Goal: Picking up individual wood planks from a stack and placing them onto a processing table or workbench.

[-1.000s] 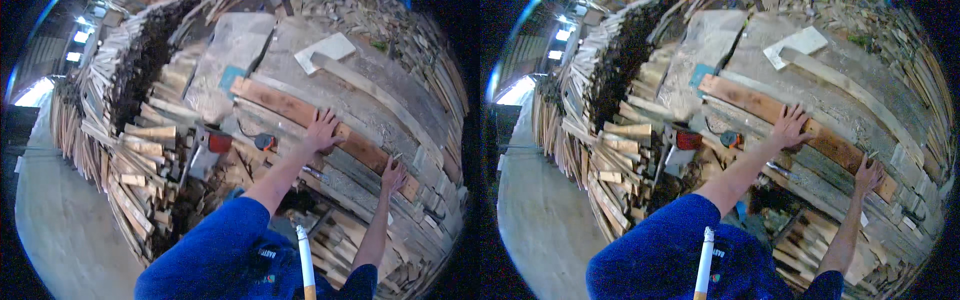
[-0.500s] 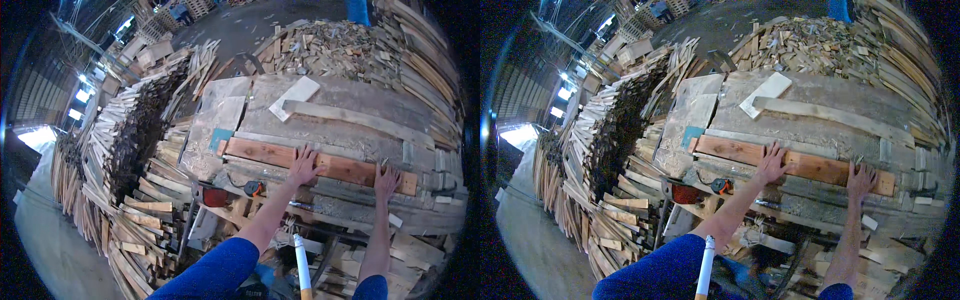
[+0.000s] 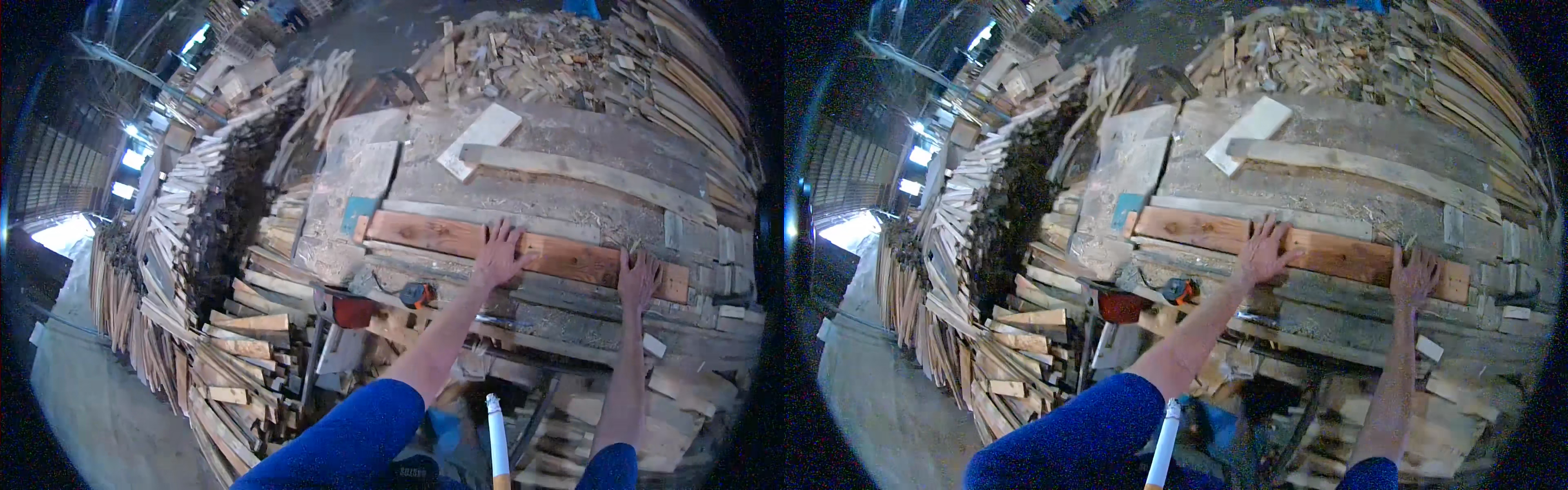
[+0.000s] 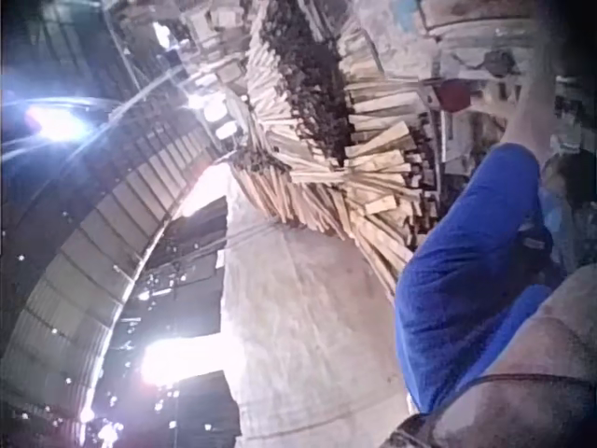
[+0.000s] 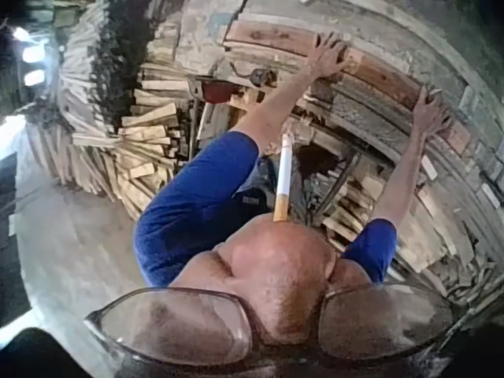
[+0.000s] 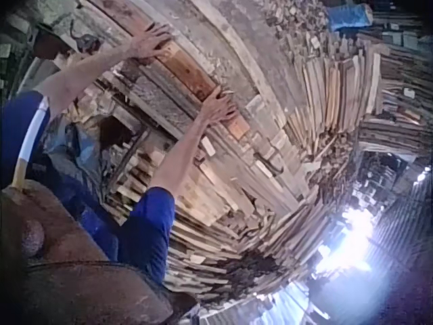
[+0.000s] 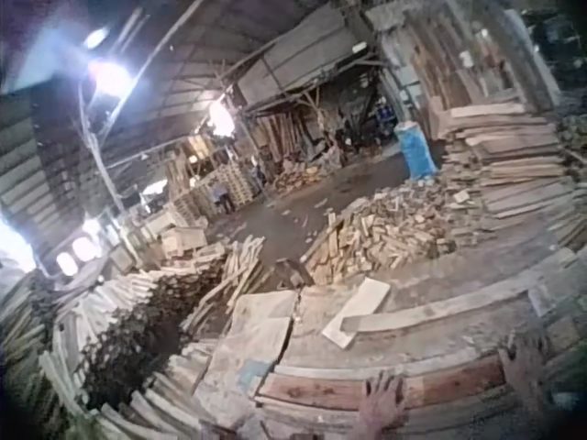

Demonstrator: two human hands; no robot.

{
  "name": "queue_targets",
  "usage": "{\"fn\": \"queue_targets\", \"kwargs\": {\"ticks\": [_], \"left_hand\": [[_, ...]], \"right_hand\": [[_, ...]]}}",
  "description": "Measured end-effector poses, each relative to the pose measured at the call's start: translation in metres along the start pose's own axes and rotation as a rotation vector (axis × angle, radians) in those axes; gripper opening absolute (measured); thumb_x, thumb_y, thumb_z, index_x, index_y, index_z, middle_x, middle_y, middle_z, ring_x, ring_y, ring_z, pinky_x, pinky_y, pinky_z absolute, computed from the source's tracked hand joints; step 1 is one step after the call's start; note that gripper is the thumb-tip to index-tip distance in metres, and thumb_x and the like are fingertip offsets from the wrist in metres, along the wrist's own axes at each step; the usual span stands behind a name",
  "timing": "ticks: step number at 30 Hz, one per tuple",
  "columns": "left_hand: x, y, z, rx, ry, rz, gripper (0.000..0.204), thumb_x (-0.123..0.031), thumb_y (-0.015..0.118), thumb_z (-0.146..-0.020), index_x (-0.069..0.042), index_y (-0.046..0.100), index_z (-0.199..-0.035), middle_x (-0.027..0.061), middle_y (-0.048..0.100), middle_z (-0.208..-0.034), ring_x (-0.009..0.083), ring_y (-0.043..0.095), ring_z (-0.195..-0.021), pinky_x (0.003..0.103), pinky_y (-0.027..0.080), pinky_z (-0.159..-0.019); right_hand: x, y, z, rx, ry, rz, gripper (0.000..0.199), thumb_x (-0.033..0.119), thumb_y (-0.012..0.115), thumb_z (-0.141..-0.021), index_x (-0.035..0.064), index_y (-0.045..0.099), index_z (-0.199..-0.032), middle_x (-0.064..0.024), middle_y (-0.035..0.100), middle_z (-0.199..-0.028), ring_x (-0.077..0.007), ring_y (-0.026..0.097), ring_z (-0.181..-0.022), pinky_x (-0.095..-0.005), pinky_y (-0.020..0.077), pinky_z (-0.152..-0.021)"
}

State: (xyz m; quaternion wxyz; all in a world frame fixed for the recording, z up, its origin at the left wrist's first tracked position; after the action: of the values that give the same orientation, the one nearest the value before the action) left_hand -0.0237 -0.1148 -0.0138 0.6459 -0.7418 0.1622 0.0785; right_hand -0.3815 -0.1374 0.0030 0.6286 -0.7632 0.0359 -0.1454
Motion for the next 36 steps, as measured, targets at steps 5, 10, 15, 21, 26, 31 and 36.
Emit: {"fn": "queue_targets", "kwargs": {"ticks": [5,10,15,21,26,31,36], "left_hand": [[-0.012,-0.002,-0.004,0.055,-0.027,0.024,0.077,-0.067,0.057,-0.09,-0.01,0.051,-0.143,0.0206,0.037,-0.155,0.0383,0.026,-0.149,0.058,0.015,-0.121],[-0.012,-0.003,-0.01,0.024,-0.048,0.068,0.074,-0.063,0.059,-0.091,-0.009,0.051,-0.142,0.0176,0.037,-0.155,0.0377,0.023,-0.15,0.061,0.01,-0.121],[0.013,-0.028,-0.008,0.013,-0.139,0.352,0.066,-0.057,0.06,-0.092,-0.008,0.055,-0.136,0.0224,0.048,-0.145,0.0418,0.041,-0.137,0.054,0.029,-0.115],[0.183,-0.149,0.051,-0.421,-0.73,0.197,0.039,-0.039,0.064,-0.094,-0.004,0.069,-0.111,0.021,0.07,-0.096,0.0409,0.066,-0.102,0.048,0.048,-0.092],[0.34,-0.201,0.139,-0.419,-1.27,-0.183,0.052,-0.046,0.062,-0.092,-0.004,0.066,-0.123,0.0252,0.068,-0.113,0.0418,0.062,-0.112,0.049,0.049,-0.093],[0.417,-0.152,0.181,0.054,-1.066,-0.139,0.063,-0.05,0.067,-0.087,0.0,0.063,-0.124,0.0285,0.062,-0.124,0.0416,0.056,-0.123,0.049,0.047,-0.098],[0.373,-0.179,0.136,-0.005,-1.112,-0.047,0.06,-0.049,0.074,-0.082,0.007,0.07,-0.102,0.0294,0.071,-0.096,0.0403,0.07,-0.096,0.048,0.053,-0.084]], "right_hand": [[-0.007,0.003,-0.015,0.105,-0.004,0.032,0.065,0.061,0.047,-0.098,0.0077,0.062,-0.131,-0.022,0.058,-0.138,-0.0368,0.05,-0.133,-0.0527,0.0276,-0.117],[-0.007,-0.005,-0.033,-0.019,-0.031,0.025,0.065,0.063,0.052,-0.095,0.0077,0.066,-0.125,-0.0184,0.062,-0.134,-0.0345,0.053,-0.131,-0.0529,0.0272,-0.116],[0.0,-0.002,-0.042,-0.054,-0.078,0.03,0.06,0.061,0.055,-0.094,0.0081,0.07,-0.118,-0.0174,0.066,-0.127,-0.0322,0.055,-0.127,-0.0517,0.0295,-0.115],[-0.009,0.018,-0.043,0.203,0.058,-0.037,0.043,0.05,0.064,-0.094,0.0109,0.071,-0.11,-0.0119,0.068,-0.113,-0.0324,0.06,-0.113,-0.0459,0.0408,-0.103],[-0.011,0.021,-0.041,-0.048,-0.184,0.105,0.044,0.05,0.061,-0.095,0.0109,0.071,-0.113,-0.0131,0.068,-0.116,-0.0333,0.06,-0.113,-0.0467,0.0417,-0.102],[0.001,0.014,-0.05,-0.007,-0.202,0.051,0.046,0.049,0.062,-0.095,0.0082,0.071,-0.114,-0.0159,0.067,-0.119,-0.0361,0.057,-0.117,-0.0478,0.0385,-0.107],[-0.002,0.011,-0.052,-0.008,-0.185,0.067,0.045,0.046,0.066,-0.093,0.0066,0.071,-0.113,-0.0207,0.065,-0.121,-0.0397,0.056,-0.117,-0.0503,0.0371,-0.109]]}}
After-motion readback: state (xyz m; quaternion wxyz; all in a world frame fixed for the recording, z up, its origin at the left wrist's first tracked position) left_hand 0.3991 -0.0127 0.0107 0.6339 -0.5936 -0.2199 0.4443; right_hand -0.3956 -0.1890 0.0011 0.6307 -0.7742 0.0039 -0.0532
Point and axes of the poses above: each hand's wrist, its own z-axis away from the middle knuckle, its own y-axis out of the palm, x = y × z, the point moved 9 cm from there along -z, towards the middle knuckle
